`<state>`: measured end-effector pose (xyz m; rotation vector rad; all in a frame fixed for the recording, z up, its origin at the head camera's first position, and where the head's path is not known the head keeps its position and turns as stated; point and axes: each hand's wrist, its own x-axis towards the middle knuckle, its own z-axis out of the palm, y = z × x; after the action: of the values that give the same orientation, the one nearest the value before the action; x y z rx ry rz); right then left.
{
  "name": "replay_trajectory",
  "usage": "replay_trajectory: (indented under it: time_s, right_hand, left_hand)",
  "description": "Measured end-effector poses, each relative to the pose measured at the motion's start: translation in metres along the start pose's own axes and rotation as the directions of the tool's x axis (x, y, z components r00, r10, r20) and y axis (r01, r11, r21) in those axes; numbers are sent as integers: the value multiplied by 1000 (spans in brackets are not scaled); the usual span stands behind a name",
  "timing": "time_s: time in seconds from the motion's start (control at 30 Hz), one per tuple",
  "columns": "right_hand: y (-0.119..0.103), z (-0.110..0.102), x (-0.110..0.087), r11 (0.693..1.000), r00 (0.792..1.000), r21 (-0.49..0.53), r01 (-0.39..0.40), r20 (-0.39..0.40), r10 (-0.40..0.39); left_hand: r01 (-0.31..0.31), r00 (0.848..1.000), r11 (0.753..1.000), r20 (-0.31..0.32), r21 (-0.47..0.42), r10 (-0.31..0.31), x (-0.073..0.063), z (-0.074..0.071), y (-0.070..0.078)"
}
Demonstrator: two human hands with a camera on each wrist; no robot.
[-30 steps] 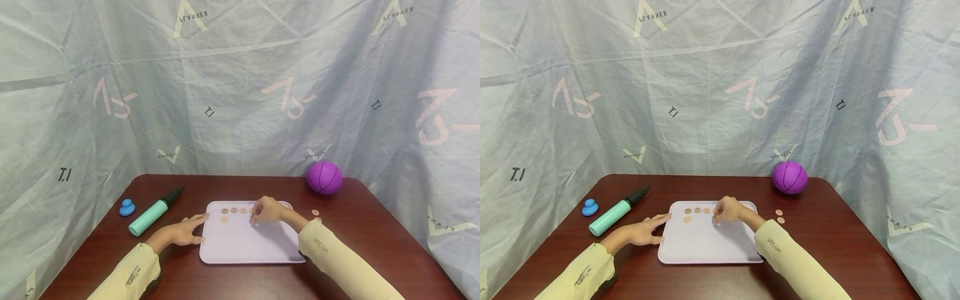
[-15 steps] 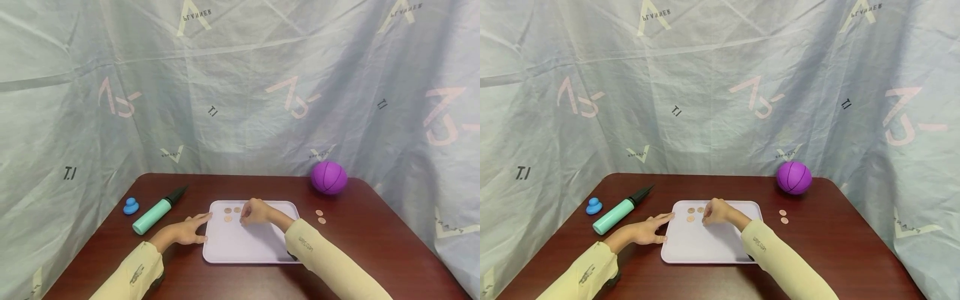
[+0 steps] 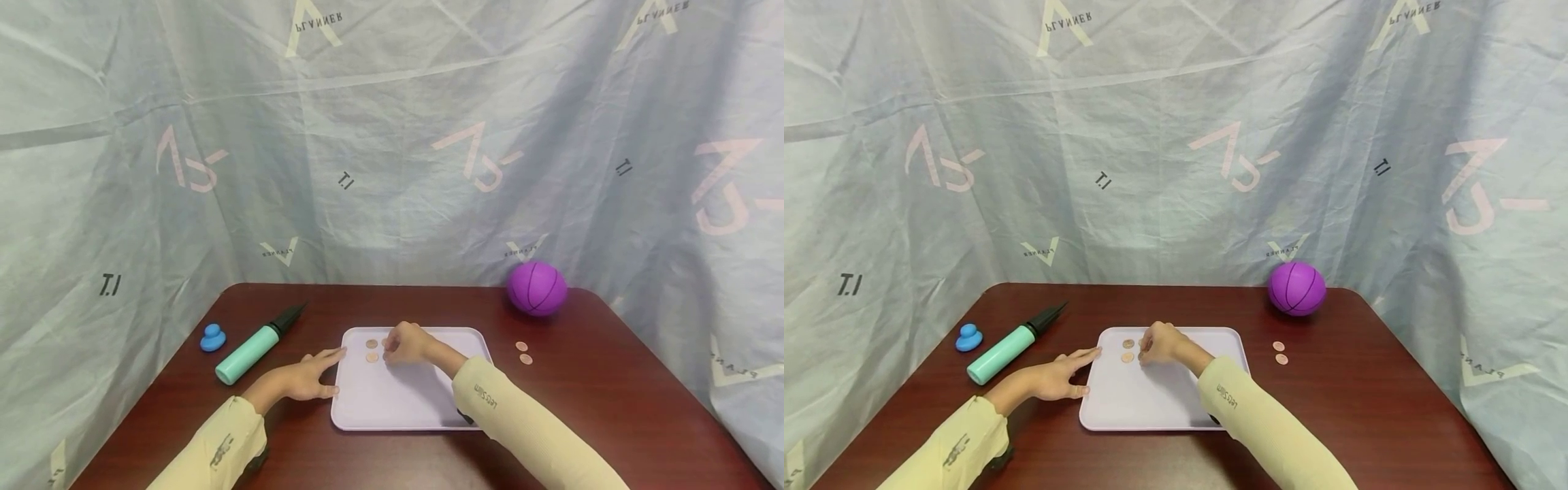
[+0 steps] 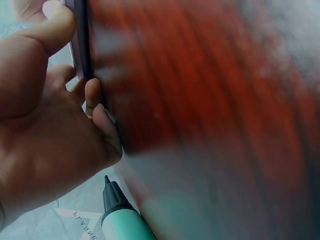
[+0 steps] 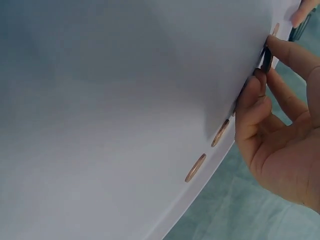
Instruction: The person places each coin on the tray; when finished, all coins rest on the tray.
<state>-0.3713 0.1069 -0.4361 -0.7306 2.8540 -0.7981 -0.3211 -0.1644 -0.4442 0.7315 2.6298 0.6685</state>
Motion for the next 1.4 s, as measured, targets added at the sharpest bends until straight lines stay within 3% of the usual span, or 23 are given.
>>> replay_trajectory:
  time_s: [0.23, 0.8, 1.1, 1.4]
  right_hand:
    - [4, 3, 0, 1000, 999, -21, 14, -42, -15]
    - [7, -2, -7, 999, 999, 2, 34, -32, -34]
    - [13, -40, -33, 992, 988, 13, 125, -94, -124]
    - [42, -65, -71, 990, 986, 41, 136, -106, -131]
  left_hand:
    - [21, 1000, 1000, -2, 6, -21, 0, -1, 3]
    - [17, 1000, 1000, -3, -8, -17, 0, 3, 1]
    - [27, 1000, 1000, 0, 4, -27, 2, 0, 0]
    - [8, 1000, 1000, 3, 14, -8, 0, 0, 0]
